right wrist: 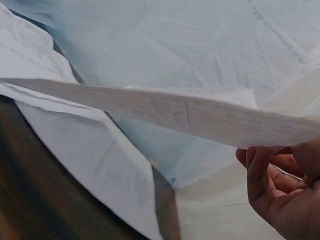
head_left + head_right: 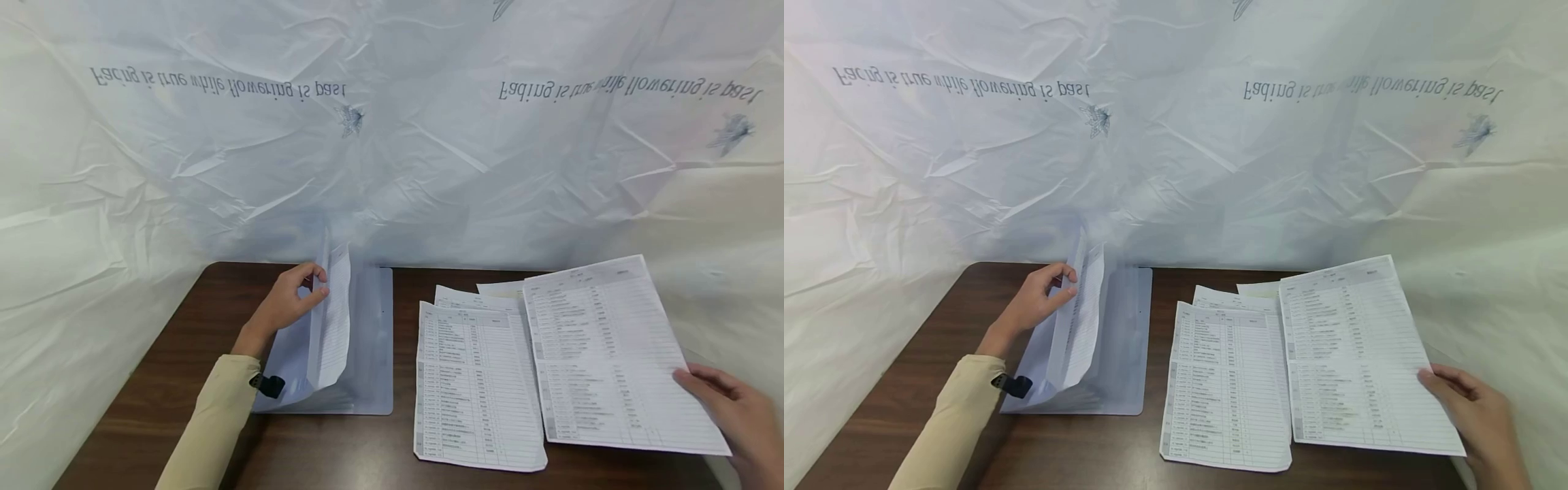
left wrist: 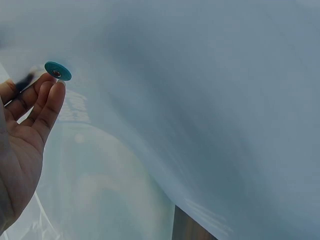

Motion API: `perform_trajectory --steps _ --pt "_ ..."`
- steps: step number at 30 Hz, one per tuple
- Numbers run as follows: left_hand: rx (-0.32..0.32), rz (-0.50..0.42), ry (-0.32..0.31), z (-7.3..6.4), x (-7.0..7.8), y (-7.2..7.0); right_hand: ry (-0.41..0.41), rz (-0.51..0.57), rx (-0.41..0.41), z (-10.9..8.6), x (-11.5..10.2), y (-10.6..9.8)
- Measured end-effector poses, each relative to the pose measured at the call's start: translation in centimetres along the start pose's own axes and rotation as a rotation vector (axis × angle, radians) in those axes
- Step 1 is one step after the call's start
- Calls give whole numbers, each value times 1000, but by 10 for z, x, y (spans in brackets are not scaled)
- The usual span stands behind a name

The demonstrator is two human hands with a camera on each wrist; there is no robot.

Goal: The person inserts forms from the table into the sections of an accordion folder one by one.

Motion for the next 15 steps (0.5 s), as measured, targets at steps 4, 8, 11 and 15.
perform_trajectory --steps 4,8,11,15 --pt "8 1 13 0 -1 0 -11 117 6 2 -8 -5" --pt "13 4 32 0 -1 0 27 112 29 2 -16 -2" --pt "11 9 26 0 -1 0 38 68 28 1 -21 4" --pt "6 3 5 0 -1 -1 9 112 -31 2 -24 12"
Point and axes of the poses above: each hand's wrist, its own z-axis towards the middle knuckle, its own y-axis out of the palm, x = y × z, the point moved 2 cm from there along z, towards the middle knuckle, and after that the axes turned 3 degrees about x, right-handed, at the moved point
